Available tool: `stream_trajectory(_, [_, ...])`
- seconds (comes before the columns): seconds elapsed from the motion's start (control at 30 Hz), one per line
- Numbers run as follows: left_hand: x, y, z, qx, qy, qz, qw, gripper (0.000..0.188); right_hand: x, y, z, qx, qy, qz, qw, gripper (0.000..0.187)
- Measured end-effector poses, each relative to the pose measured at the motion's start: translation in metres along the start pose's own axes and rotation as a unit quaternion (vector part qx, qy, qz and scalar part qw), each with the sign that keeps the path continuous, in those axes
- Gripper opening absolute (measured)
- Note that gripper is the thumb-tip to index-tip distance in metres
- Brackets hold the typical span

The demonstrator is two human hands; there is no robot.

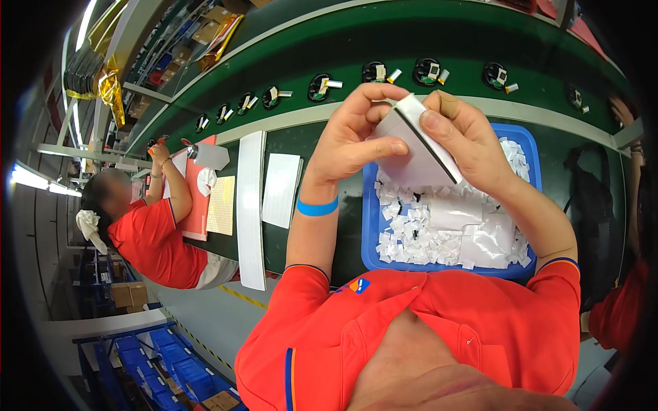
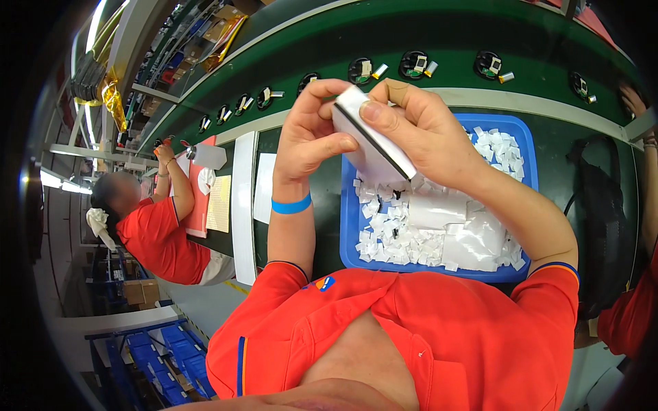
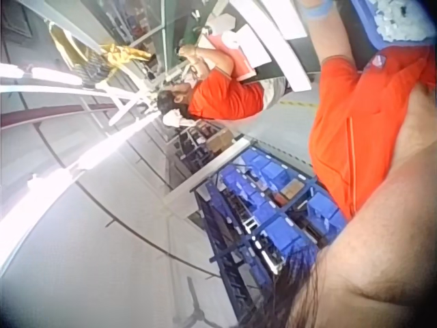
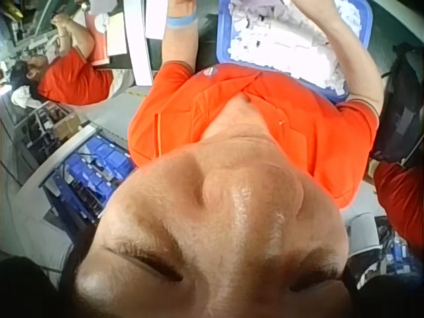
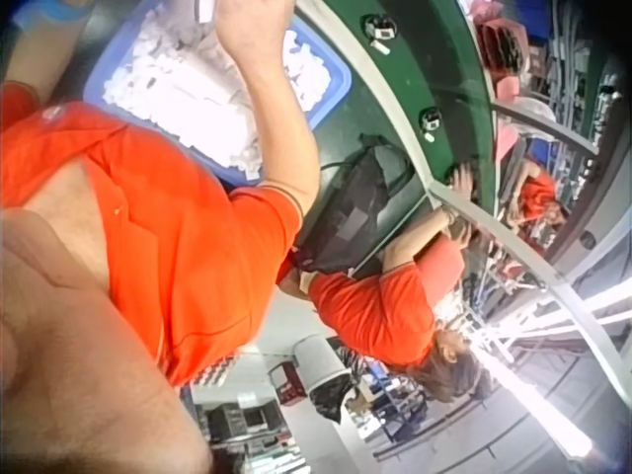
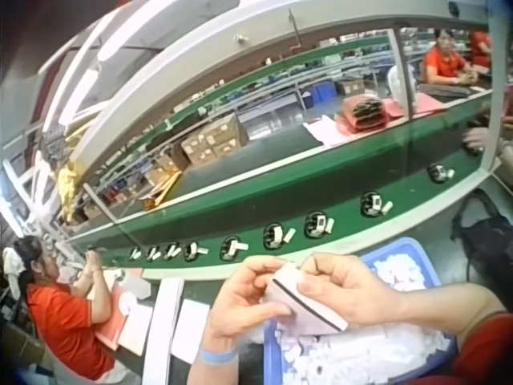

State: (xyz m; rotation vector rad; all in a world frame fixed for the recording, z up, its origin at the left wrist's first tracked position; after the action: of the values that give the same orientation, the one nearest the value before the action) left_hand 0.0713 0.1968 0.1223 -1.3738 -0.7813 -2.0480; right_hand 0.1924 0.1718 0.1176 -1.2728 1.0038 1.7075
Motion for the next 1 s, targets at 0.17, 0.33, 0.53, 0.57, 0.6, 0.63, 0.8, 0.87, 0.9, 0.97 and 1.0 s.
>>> stream_trajectory(0.17, [0.008,-0.006,-0.003,0.013,0.031,0.005,0.999,0.060,0.000,-0.001,-0.003,-0.067,0.039,-0.006,0.997,0.025])
stream_trajectory(0.33, [0.007,-0.004,-0.005,0.010,0.018,-0.036,0.999,0.062,0.002,0.001,-0.003,-0.074,0.047,-0.006,0.996,0.026])
stream_trajectory(0.53, [0.012,0.003,-0.005,-0.019,0.020,0.010,1.000,0.065,0.000,0.003,-0.004,-0.068,0.022,-0.022,0.997,0.025])
stream_trajectory(0.57, [0.011,0.005,-0.004,-0.013,0.023,0.007,1.000,0.066,-0.002,0.001,-0.004,-0.063,0.024,-0.043,0.997,0.025])
stream_trajectory(0.6, [0.011,0.006,-0.004,-0.007,0.026,0.003,1.000,0.066,-0.002,-0.001,-0.004,-0.058,0.026,-0.063,0.996,0.024])
stream_trajectory(0.63, [0.010,0.009,-0.004,-0.006,0.026,0.003,1.000,0.066,0.000,-0.002,-0.003,-0.059,0.027,-0.063,0.996,0.024])
stream_trajectory(0.8, [0.020,0.009,-0.005,0.020,0.074,0.070,0.995,0.059,0.021,-0.003,-0.002,-0.084,0.102,0.026,0.991,0.025])
stream_trajectory(0.87, [0.019,0.009,-0.006,0.022,0.063,0.081,0.995,0.054,0.016,-0.003,-0.003,-0.078,0.105,0.009,0.991,0.026])
stream_trajectory(0.9, [0.018,0.008,-0.007,0.024,0.052,0.091,0.994,0.049,0.014,-0.003,-0.003,-0.072,0.108,-0.009,0.992,0.026])
stream_trajectory(0.97, [0.015,0.002,-0.008,0.022,0.055,0.106,0.993,0.043,0.014,-0.007,-0.001,-0.057,0.100,-0.045,0.992,0.025])
stream_trajectory(1.0, [0.014,0.000,-0.008,0.021,0.057,0.121,0.991,0.037,0.013,-0.010,0.000,-0.041,0.091,-0.080,0.992,0.025])
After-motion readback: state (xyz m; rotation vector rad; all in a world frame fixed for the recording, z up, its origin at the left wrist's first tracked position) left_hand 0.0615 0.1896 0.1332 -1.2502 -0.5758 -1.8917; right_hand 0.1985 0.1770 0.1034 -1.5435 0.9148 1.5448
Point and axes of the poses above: each hand's wrist, its own z-axis towards the middle knuckle, its own y-axis out of the palm, x = y × z, the point moved 7 cm from there along z, towards the middle knuckle, and after that the axes turned 5 degrees about -z, right-handed, at the moved point
